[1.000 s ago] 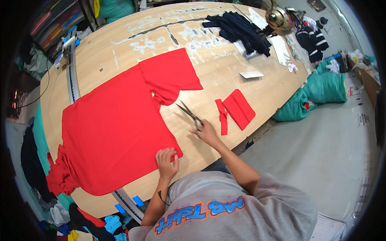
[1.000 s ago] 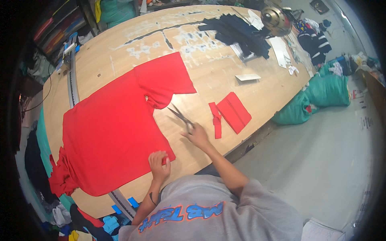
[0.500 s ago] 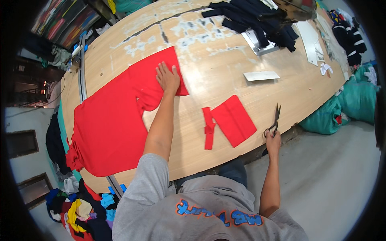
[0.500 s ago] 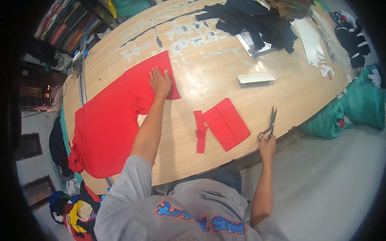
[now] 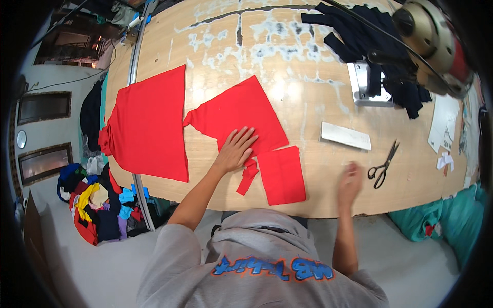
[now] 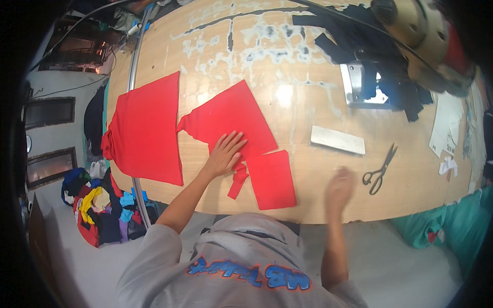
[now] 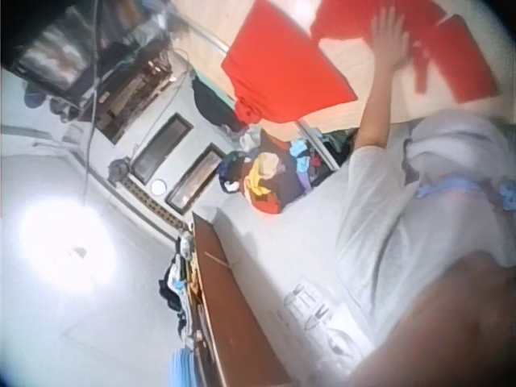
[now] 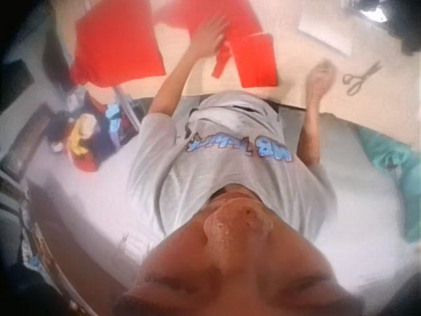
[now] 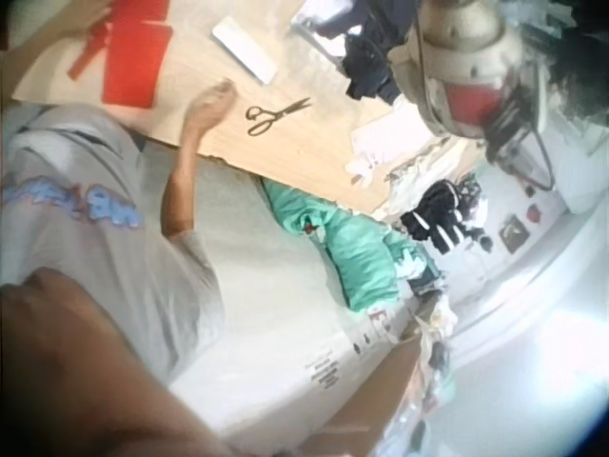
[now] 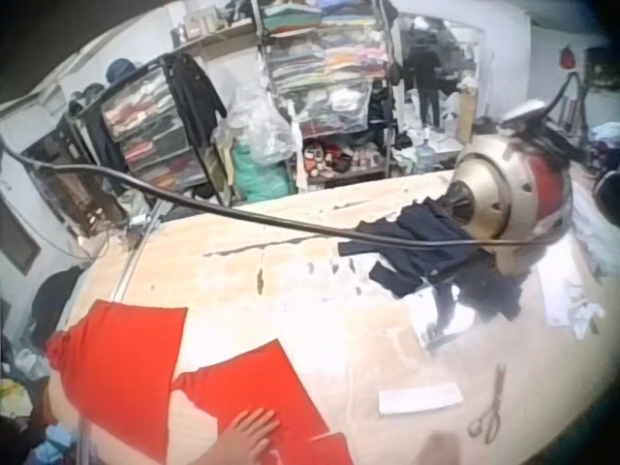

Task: The person cuts red fabric pieces on a workbench using scissors. They align the fabric, cut along straight lines, and use a white paper template to guide additional cuts. The person folds and repositions the fabric multiple times to produce several rectangular pieces.

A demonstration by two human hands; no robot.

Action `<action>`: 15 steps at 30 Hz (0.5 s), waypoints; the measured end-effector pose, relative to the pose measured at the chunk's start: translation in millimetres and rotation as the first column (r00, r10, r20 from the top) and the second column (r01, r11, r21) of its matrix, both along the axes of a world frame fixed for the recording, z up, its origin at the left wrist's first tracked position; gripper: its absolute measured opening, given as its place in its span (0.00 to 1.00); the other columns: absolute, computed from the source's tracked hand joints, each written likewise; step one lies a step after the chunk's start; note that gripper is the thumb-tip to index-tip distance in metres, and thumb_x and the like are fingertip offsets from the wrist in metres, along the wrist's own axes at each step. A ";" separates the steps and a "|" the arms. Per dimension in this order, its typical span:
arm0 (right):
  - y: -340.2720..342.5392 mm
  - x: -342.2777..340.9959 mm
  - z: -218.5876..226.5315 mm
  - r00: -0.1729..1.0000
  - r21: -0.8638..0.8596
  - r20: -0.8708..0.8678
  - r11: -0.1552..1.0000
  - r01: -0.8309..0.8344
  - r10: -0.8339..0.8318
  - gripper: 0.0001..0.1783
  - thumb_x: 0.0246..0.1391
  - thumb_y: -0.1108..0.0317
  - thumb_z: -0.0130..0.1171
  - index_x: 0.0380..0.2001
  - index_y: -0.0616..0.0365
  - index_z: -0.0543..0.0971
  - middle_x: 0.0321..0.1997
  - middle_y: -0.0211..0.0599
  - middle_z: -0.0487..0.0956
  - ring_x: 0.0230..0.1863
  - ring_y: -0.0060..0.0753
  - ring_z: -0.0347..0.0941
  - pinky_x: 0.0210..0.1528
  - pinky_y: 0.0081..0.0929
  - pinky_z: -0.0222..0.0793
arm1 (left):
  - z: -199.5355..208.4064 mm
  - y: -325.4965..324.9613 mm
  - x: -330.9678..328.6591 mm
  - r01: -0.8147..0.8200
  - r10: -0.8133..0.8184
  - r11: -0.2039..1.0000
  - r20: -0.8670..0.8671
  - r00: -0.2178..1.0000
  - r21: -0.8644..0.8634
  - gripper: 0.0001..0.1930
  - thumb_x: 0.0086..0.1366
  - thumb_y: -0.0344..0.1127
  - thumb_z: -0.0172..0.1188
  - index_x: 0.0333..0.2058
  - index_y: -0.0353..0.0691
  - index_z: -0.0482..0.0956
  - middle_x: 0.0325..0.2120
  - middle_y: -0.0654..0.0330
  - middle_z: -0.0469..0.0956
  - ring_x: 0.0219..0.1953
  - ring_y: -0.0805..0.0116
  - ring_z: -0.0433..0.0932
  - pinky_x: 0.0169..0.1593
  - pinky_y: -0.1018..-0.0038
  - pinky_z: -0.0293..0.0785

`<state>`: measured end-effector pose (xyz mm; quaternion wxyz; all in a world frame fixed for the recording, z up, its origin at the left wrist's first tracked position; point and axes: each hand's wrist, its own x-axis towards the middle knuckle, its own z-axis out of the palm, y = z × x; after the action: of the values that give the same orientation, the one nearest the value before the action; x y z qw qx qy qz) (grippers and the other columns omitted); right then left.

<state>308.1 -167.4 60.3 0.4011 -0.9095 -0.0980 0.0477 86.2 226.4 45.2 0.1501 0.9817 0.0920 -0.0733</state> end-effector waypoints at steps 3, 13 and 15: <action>68.8 -60.7 5.1 0.908 0.025 -0.127 0.916 -0.399 0.399 0.25 0.69 0.66 0.66 0.64 0.66 0.76 0.61 0.59 0.79 0.63 0.64 0.75 0.68 0.54 0.70 | -0.8 -9.0 -5.0 -0.209 0.211 0.976 0.034 0.977 -0.063 0.29 0.85 0.44 0.45 0.80 0.46 0.64 0.84 0.53 0.54 0.85 0.50 0.50 0.85 0.48 0.44; 77.2 -100.4 -9.7 0.843 0.088 -0.418 0.939 -0.332 0.337 0.34 0.64 0.69 0.71 0.69 0.64 0.69 0.61 0.61 0.78 0.62 0.68 0.75 0.65 0.55 0.72 | -34.8 -42.4 -13.9 -0.455 0.450 0.887 0.072 0.890 0.083 0.32 0.86 0.45 0.43 0.83 0.44 0.57 0.85 0.49 0.47 0.87 0.44 0.42 0.85 0.46 0.38; 56.2 -94.0 -14.5 0.874 0.053 -0.384 0.952 -0.302 0.299 0.32 0.64 0.68 0.72 0.65 0.66 0.72 0.60 0.63 0.79 0.60 0.69 0.77 0.63 0.53 0.75 | -30.0 -36.7 -11.0 -0.440 0.437 0.896 0.061 0.898 0.064 0.32 0.87 0.45 0.41 0.83 0.42 0.56 0.85 0.47 0.46 0.87 0.43 0.42 0.85 0.44 0.38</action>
<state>214.1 -111.3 45.7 0.3963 -0.8575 -0.1565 0.2884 75.2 189.7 15.2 0.1271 0.9421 0.3101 -0.0121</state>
